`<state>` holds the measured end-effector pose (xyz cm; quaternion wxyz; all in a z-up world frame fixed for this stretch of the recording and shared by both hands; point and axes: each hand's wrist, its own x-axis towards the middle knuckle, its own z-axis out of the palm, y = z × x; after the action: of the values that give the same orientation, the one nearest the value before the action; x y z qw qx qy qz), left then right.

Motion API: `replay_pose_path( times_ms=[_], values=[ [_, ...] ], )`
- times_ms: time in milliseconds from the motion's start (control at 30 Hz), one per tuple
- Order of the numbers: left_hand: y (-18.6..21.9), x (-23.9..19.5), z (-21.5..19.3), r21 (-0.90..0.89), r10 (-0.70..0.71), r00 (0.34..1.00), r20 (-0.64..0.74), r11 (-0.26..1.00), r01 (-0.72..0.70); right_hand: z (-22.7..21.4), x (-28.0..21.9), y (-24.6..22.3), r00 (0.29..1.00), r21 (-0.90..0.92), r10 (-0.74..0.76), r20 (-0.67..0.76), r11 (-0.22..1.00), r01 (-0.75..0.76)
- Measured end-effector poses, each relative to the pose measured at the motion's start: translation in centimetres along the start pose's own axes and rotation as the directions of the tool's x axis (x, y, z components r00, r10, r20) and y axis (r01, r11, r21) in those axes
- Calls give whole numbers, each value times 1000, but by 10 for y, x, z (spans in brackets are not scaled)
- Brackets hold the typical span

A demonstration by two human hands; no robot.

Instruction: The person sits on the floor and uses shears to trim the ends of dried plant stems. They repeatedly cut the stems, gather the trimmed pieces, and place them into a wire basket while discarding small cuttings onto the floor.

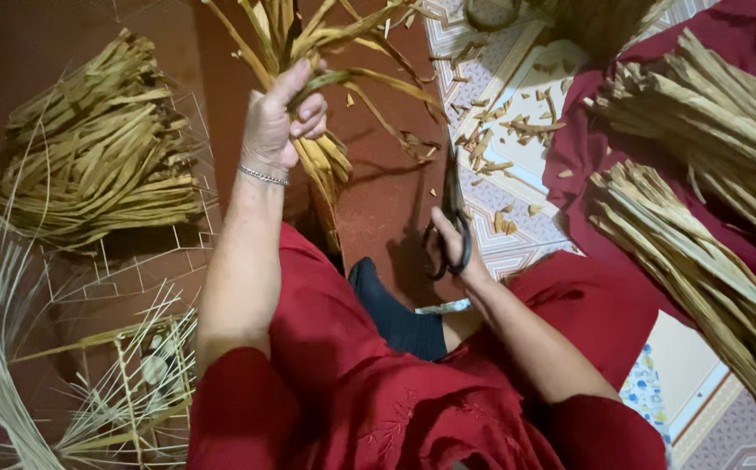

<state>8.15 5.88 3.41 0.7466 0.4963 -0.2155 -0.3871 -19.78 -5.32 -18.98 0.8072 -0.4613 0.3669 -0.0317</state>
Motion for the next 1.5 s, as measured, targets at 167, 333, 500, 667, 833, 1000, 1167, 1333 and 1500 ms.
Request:
replay_pose_path(
  times_ms=[167,333,500,667,833,1000,1167,1333,1500],
  values=[
    [1,-4,3,194,104,977,-187,979,-67,-11,12,16,857,-665,-513,43,626,407],
    [-1,-10,22,309,274,935,-227,930,-197,-12,10,33,755,-896,-640,140,243,372],
    [2,-19,45,450,362,921,-143,853,-265,-23,32,61,755,-962,-625,198,24,272],
    [6,-31,79,588,472,881,30,705,-397,-17,41,82,834,-980,-520,185,-163,116],
    [-25,-38,114,625,426,891,161,655,-426,-4,-11,16,824,-963,-506,254,-55,263],
    [-69,-47,159,443,194,924,331,832,-334,15,-59,-54,582,-423,-732,354,430,798],
    [-102,-63,197,462,-11,920,391,867,-186,24,-64,-57,627,60,-755,192,646,761],
    [-115,-62,221,365,96,858,504,877,-313,27,-71,-60,565,183,-821,-86,544,819],
    [-97,-60,234,605,-185,872,452,783,-147,12,-71,-67,539,150,-806,-243,518,842]
  ],
)
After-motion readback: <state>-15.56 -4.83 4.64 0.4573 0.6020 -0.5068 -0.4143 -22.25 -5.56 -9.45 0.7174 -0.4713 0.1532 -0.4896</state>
